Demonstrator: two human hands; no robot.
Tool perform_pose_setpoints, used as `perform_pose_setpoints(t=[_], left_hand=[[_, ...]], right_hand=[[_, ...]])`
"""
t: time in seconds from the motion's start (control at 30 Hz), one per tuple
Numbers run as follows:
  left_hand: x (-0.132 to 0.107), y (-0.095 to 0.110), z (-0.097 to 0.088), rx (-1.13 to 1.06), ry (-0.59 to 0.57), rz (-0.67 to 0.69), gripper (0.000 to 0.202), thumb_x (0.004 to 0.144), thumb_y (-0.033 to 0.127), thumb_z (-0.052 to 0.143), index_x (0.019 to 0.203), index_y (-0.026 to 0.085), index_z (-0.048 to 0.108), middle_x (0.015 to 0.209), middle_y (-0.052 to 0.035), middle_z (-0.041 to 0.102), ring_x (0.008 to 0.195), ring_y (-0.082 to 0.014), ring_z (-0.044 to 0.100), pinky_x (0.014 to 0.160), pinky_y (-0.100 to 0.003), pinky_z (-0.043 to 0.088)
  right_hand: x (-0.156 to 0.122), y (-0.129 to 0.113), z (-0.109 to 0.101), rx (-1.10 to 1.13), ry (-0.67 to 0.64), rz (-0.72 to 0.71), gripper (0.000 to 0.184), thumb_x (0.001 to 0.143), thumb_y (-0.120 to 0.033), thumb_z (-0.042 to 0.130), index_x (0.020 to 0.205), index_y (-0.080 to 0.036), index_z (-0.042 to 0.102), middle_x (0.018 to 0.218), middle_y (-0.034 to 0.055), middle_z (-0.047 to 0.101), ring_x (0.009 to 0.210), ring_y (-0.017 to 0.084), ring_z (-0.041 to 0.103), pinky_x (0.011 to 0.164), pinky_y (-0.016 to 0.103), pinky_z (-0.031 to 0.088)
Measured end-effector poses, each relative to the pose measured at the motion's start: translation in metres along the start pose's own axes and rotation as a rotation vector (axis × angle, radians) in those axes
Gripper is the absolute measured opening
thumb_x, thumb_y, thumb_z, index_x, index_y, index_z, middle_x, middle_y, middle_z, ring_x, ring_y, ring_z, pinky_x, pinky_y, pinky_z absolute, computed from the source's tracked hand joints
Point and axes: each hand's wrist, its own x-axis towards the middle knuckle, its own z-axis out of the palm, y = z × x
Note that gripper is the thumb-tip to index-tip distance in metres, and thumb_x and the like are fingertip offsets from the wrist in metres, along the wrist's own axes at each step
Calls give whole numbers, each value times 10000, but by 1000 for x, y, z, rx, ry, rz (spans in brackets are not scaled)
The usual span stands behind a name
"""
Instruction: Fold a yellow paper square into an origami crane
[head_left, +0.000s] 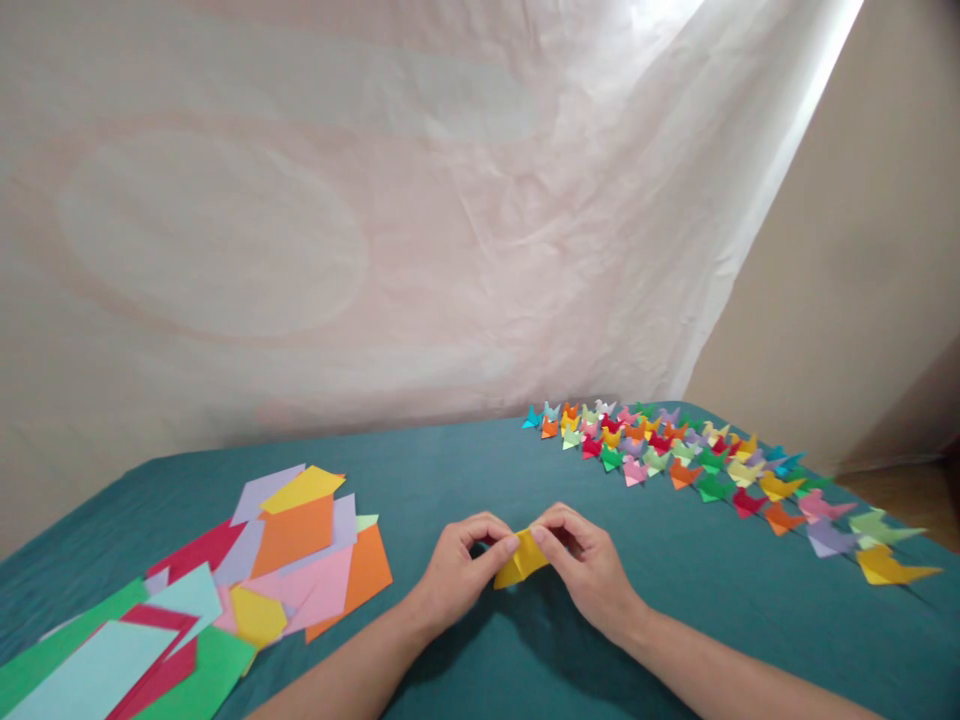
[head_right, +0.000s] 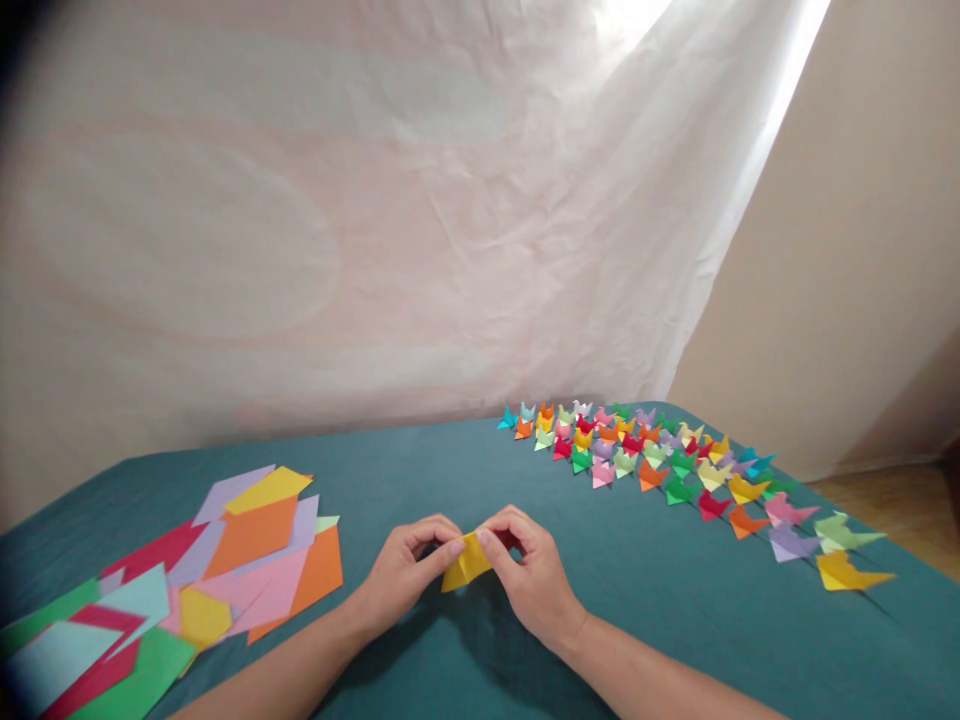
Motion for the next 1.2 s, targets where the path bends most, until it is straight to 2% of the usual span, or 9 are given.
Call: perform_pose_setpoints(t=[0.27,0.4,0.53,0.83,1.2], left_hand=[[1,1,0,-97,16,-36,283,827,368,591,684,131,647,752,-40,600,718,-148,526,689,-247,406],[3,0,-2,-159,97,-115,322,804,421,594,671,130,627,704,-22,581,667,-136,498,635,-235,389],[4,-2,-2,-180,150,-172,335,789,445,596,682,128,614,653,-6,552,625,-124,464,594,-225,367],[3,-2,-1,-124,114,-128,309,804,414,593,706,124,630,677,-10,565,639,-124,484,605,-226,384],[4,2,1,40,68,-67,306,800,415,607,687,132,629,700,-31,602,655,-135,534,620,-229,418]], right_hand=[[1,-1,0,38,-44,74,258,878,-370,522,741,-161,586,690,-8,502,626,115,463,576,226,381],[4,2,0,75,-122,138,305,886,-415,489,734,-162,565,655,-19,480,599,113,449,552,224,364],[4,5,-1,33,-149,136,300,873,-423,507,750,-158,578,659,-18,481,603,115,448,558,228,359],[4,8,1,-17,-127,134,311,847,-422,533,682,-159,540,598,-39,426,557,99,375,513,216,313],[2,5,2,-68,-151,86,259,855,-368,512,686,-173,528,627,-33,443,568,103,389,530,221,330]])
